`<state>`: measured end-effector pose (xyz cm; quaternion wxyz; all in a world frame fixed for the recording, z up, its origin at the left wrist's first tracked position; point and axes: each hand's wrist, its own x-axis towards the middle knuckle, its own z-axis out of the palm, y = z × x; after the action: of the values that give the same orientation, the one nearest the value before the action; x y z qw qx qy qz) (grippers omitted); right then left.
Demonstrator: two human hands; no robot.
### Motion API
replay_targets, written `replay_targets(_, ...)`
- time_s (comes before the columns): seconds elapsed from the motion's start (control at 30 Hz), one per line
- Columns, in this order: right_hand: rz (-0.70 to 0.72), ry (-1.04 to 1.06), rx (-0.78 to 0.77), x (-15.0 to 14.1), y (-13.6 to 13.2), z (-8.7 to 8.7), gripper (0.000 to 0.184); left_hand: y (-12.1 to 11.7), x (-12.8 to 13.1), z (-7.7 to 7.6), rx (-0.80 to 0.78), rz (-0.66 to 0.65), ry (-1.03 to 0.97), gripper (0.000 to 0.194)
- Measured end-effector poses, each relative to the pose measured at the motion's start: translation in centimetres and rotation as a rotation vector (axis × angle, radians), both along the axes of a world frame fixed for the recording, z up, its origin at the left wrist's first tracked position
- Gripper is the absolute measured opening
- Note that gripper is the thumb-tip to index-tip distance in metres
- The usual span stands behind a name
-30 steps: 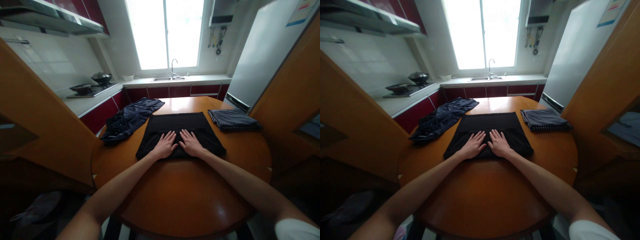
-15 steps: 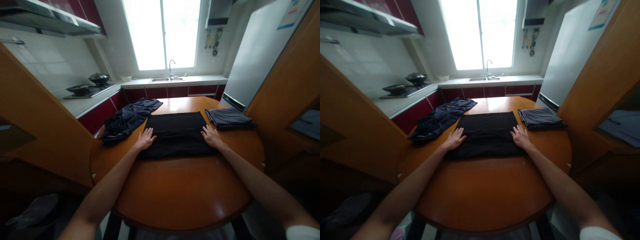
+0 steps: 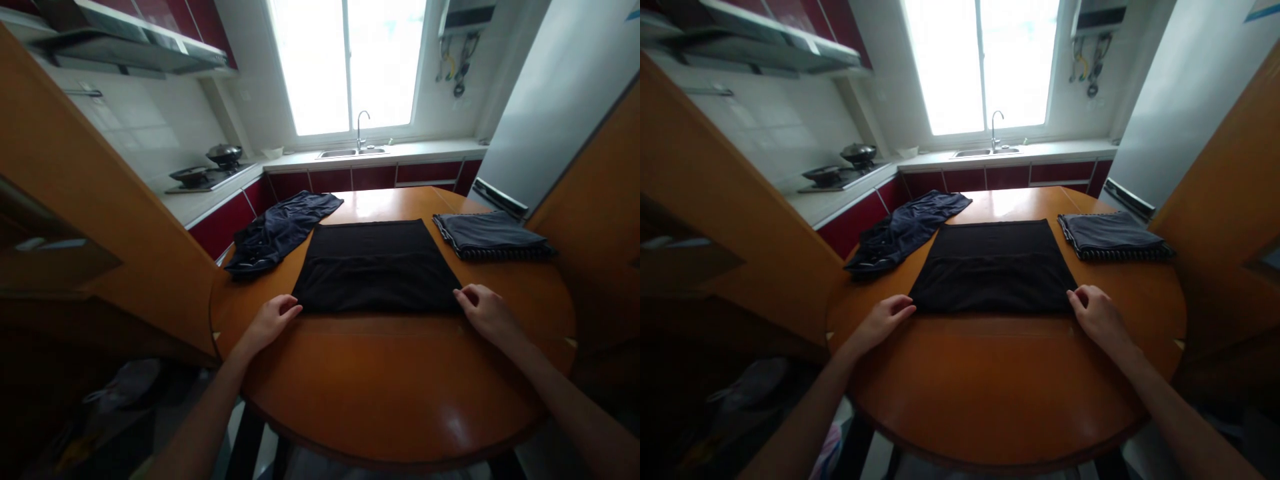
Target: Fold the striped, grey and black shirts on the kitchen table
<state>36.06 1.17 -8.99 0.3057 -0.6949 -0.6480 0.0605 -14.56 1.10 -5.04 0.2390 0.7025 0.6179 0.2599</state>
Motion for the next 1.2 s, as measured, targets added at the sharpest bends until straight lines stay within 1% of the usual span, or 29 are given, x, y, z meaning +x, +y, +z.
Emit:
replay_targets(0.07,0.003,0.025,-0.019,0.1,-0.5,0.0,0.035,-0.6,0.3,-0.4,0.040,0.006,-0.005,0.036)
replay_targets(0.2,0.054,0.095,-0.041,0.4,-0.5,-0.2,0.032,-0.4,0.5,-0.5,0.115,0.009,-0.018,0.033)
replay_targets(0.33,0.024,0.096,-0.058,1.0,-0.2,-0.7,0.030,-0.2,-0.1,-0.4,0.121,0.002,-0.017,0.032)
replay_targets(0.47,0.019,0.017,-0.061,1.5,-0.7,-1.0,0.027,-0.4,-1.3,-0.8,0.091,-0.012,0.033,0.032)
replay_targets(0.5,0.004,-0.025,-0.043,1.3,-0.9,-0.7,0.027,-0.4,-1.4,-0.8,0.095,0.002,0.059,0.032)
replay_targets(0.57,-0.032,-0.112,0.026,0.3,-1.1,0.3,0.028,-0.3,-0.9,-0.2,0.166,0.065,0.118,0.031)
replay_targets(0.63,-0.010,-0.162,0.118,-2.0,-0.8,2.0,0.030,0.4,1.2,0.8,0.293,0.096,0.163,0.031)
replay_targets(0.67,0.040,-0.157,0.153,-3.8,-0.4,2.9,0.032,1.0,2.8,1.4,0.352,0.065,0.174,0.033)
replay_targets(0.73,0.187,-0.157,0.157,-8.0,0.6,4.4,0.037,2.5,7.0,2.0,0.386,-0.120,0.208,0.036)
replay_targets(0.77,0.270,-0.174,0.134,-10.3,1.3,4.8,0.041,3.4,9.3,1.9,0.389,-0.207,0.231,0.039)
replay_targets(0.8,0.349,-0.199,0.110,-12.5,2.0,5.0,0.046,4.3,11.4,1.6,0.387,-0.276,0.259,0.042)
replay_targets(0.87,0.493,-0.268,0.046,-16.1,3.3,4.5,0.057,5.8,14.9,0.2,0.357,-0.365,0.365,0.050)
replay_targets(0.93,0.517,-0.280,-0.031,-18.2,4.3,3.2,0.064,6.9,16.8,-1.7,0.326,-0.431,0.473,0.060)
replay_targets(1.0,0.499,-0.239,-0.110,-18.9,5.0,1.7,0.066,7.4,17.1,-3.2,0.328,-0.453,0.527,0.062)
replay_targets(1.07,0.492,-0.191,-0.157,-18.6,5.5,0.6,0.065,7.9,16.2,-3.6,0.314,-0.479,0.529,0.060)
replay_targets(1.13,0.498,-0.154,-0.166,-17.7,6.1,0.3,0.064,8.8,14.5,-2.9,0.268,-0.499,0.500,0.058)
replay_targets(1.17,0.498,-0.138,-0.162,-17.0,6.6,0.5,0.063,9.5,13.4,-2.2,0.248,-0.490,0.480,0.058)
replay_targets(1.2,0.484,-0.123,-0.150,-16.2,7.2,0.7,0.060,10.4,12.2,-1.5,0.236,-0.448,0.456,0.057)
